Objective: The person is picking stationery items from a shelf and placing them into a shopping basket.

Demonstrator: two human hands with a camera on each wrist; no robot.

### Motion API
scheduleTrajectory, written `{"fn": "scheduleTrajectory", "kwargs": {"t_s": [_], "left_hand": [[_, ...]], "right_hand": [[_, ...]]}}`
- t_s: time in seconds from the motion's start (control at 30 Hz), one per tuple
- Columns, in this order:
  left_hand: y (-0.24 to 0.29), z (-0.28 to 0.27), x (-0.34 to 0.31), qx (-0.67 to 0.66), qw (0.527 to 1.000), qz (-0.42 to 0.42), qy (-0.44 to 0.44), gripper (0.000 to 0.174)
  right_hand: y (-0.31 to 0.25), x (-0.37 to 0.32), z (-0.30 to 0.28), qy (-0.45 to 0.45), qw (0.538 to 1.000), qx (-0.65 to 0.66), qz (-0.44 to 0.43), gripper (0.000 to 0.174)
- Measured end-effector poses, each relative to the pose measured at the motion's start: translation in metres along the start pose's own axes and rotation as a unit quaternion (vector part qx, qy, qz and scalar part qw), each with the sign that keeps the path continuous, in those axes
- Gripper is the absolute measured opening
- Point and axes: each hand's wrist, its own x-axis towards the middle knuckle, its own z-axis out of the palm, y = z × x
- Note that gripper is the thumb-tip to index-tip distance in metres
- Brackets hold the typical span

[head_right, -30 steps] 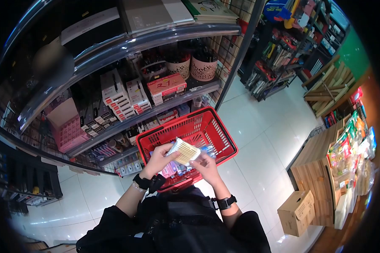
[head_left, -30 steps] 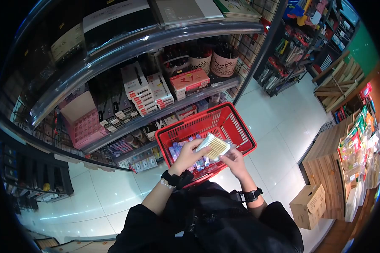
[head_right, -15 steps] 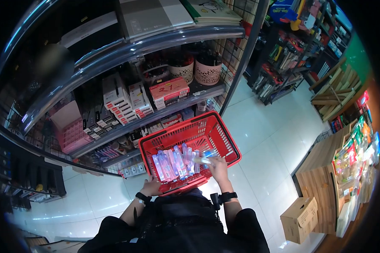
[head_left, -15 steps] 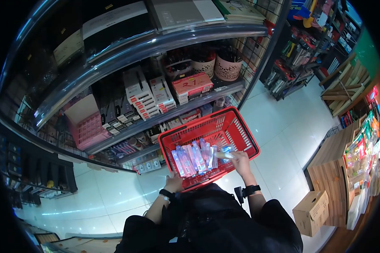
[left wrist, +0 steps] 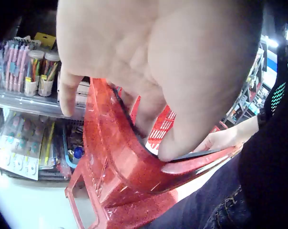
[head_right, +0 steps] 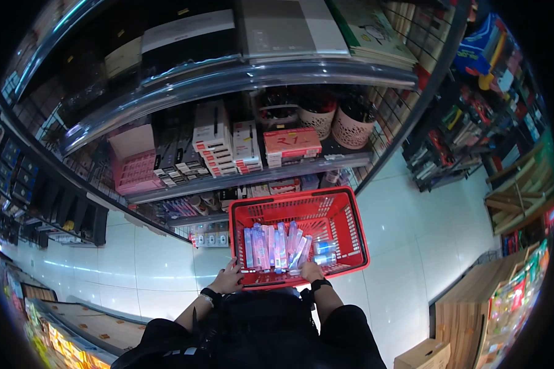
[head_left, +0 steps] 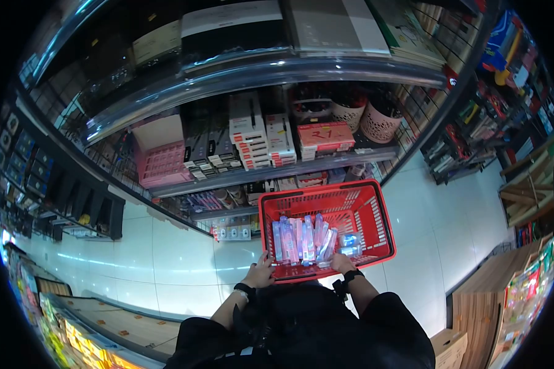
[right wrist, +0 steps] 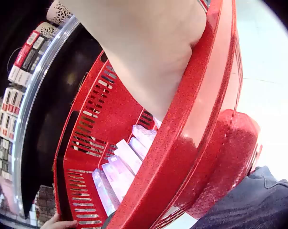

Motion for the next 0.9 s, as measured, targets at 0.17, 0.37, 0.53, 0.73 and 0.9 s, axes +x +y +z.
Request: {"fn": "scheduleTrajectory", "kwargs": {"t_s": [0.17, 0.37, 0.53, 0.73, 0.9], "left_hand": [[-0.001, 0.004, -0.001, -0.046, 0.999, 0.004, 0.013, 0.026], [0.002, 0.0, 0.005, -0.037, 0.999, -0.014, -0.018, 0.029], [0.005, -0.005, 0.02, -0.028, 0.997, -0.051, -0.041, 0.034], [-0.014, -0.029, 0.052, -0.174, 0.979, 0.038, 0.099, 0.025], [-0.002, -0.16, 0.069, -0.204, 0.851, 0.116, 0.47, 0.027]], "right_hand": [[0.009, 0.021, 0.01, -0.075, 0.997, -0.03, -0.004, 0.032], [-0.003, 0.0, 0.0, 0.058, 0.993, 0.082, -0.063, 0.023], [-0.006, -0.023, -0.001, 0.079, 0.99, 0.103, -0.061, 0.022], [-0.024, -0.055, -0.007, 0.104, 0.993, 0.021, -0.06, 0.022], [-0.029, -0.071, -0.008, 0.17, 0.982, 0.038, -0.075, 0.02]]}}
